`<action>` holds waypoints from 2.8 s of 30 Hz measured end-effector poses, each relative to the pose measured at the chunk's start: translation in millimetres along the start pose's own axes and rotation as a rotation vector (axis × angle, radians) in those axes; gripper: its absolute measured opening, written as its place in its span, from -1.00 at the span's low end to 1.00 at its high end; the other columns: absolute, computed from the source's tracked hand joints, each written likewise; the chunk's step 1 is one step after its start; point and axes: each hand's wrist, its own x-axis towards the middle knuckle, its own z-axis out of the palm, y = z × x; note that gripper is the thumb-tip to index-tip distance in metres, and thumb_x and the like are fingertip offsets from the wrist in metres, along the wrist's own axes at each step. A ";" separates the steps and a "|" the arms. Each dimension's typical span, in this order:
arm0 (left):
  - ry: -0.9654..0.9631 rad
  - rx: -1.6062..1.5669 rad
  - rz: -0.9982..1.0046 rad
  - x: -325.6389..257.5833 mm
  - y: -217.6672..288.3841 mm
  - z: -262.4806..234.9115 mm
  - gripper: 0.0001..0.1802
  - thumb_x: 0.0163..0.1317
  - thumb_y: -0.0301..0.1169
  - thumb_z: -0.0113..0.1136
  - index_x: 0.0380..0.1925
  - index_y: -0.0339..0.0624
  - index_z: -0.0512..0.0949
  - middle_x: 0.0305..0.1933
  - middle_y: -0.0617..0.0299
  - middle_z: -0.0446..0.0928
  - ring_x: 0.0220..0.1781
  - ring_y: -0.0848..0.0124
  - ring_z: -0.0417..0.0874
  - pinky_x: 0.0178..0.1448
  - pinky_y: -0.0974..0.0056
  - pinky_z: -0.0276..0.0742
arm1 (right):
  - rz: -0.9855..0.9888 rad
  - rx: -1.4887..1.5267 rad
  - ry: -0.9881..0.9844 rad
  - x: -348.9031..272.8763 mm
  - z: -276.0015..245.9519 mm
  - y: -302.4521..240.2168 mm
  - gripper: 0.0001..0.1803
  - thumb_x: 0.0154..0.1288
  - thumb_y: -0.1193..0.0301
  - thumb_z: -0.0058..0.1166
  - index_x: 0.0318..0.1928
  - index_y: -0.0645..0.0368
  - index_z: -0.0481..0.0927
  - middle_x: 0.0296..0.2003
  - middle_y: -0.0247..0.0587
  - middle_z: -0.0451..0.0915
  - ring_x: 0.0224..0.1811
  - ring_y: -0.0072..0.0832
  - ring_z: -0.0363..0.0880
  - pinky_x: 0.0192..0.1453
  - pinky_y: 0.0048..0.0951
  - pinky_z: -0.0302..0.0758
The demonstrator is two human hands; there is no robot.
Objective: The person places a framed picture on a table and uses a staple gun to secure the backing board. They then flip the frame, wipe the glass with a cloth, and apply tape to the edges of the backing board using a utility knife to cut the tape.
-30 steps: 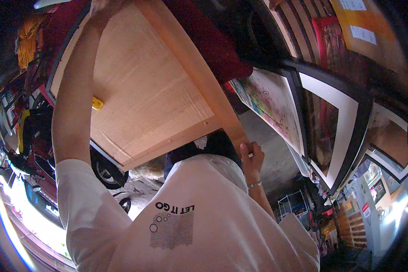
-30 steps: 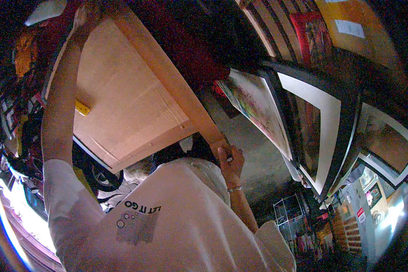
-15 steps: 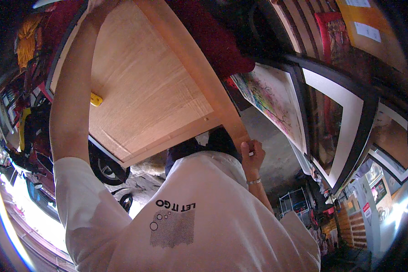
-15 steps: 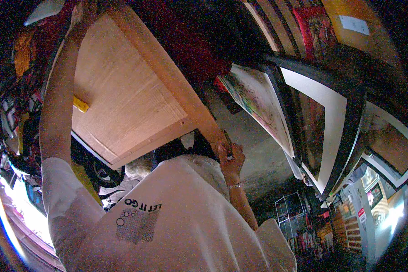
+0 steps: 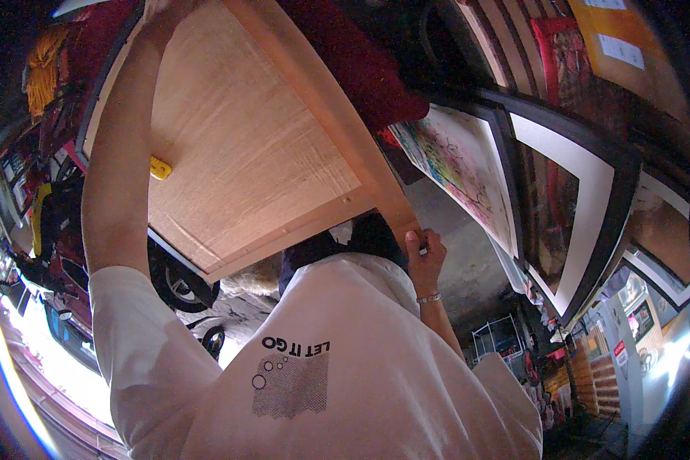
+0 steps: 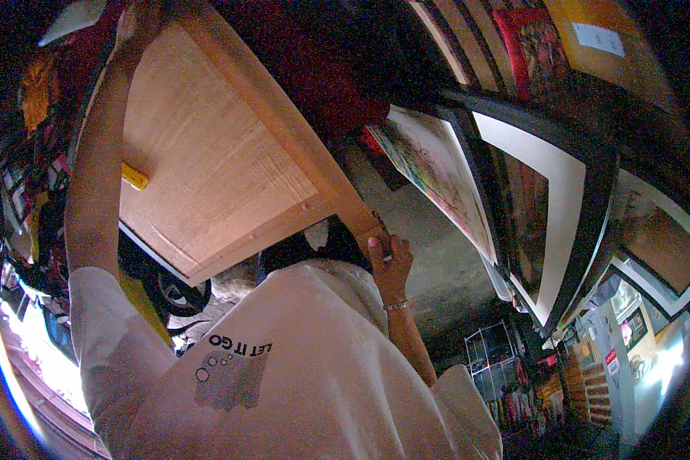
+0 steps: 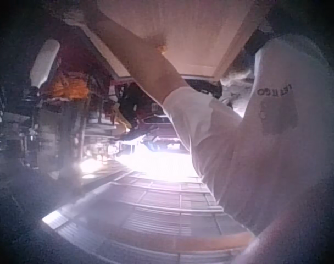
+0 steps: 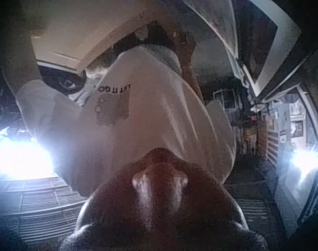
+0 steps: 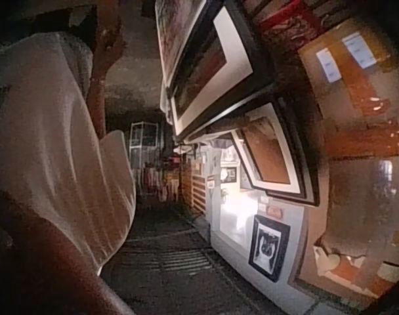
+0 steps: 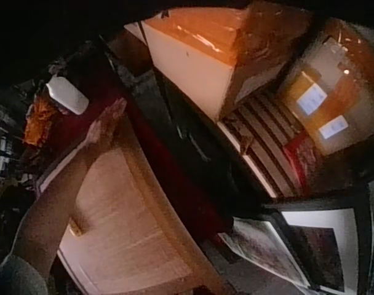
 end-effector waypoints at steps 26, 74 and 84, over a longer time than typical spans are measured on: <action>0.211 0.501 -0.170 -39.4 104.7 3.8 -0.47 0.56 -0.05 -0.16 0.33 -0.11 0.41 0.43 0.10 0.36 0.45 0.16 0.33 0.53 0.09 0.13 | -0.290 0.150 -0.159 70.8 39.5 23.5 -0.72 0.48 0.29 0.17 0.02 0.24 0.60 -0.06 -0.04 0.60 -0.03 -0.15 0.52 0.10 -0.14 0.47; 1.336 -1.102 -1.324 -336.4 418.9 250.1 -0.55 0.50 -0.26 0.22 0.21 -0.36 0.44 0.20 0.14 0.60 0.24 0.34 0.55 0.41 0.20 0.37 | -0.575 -0.040 -0.389 357.3 139.9 -437.9 -0.39 0.12 0.07 0.55 -0.14 0.37 0.61 -0.50 -0.19 0.65 -0.68 -0.54 0.55 -0.66 -0.50 0.38; 1.329 -1.061 -1.418 -335.6 417.1 254.4 -0.48 0.47 -0.17 0.26 0.21 -0.32 0.43 0.06 0.19 0.64 -0.03 0.43 0.64 0.02 0.28 0.57 | -0.438 -0.181 -0.595 364.4 134.1 -462.8 -0.59 0.25 0.23 0.43 -0.23 0.28 0.52 -0.55 -0.20 0.58 -0.71 -0.53 0.49 -0.69 -0.47 0.35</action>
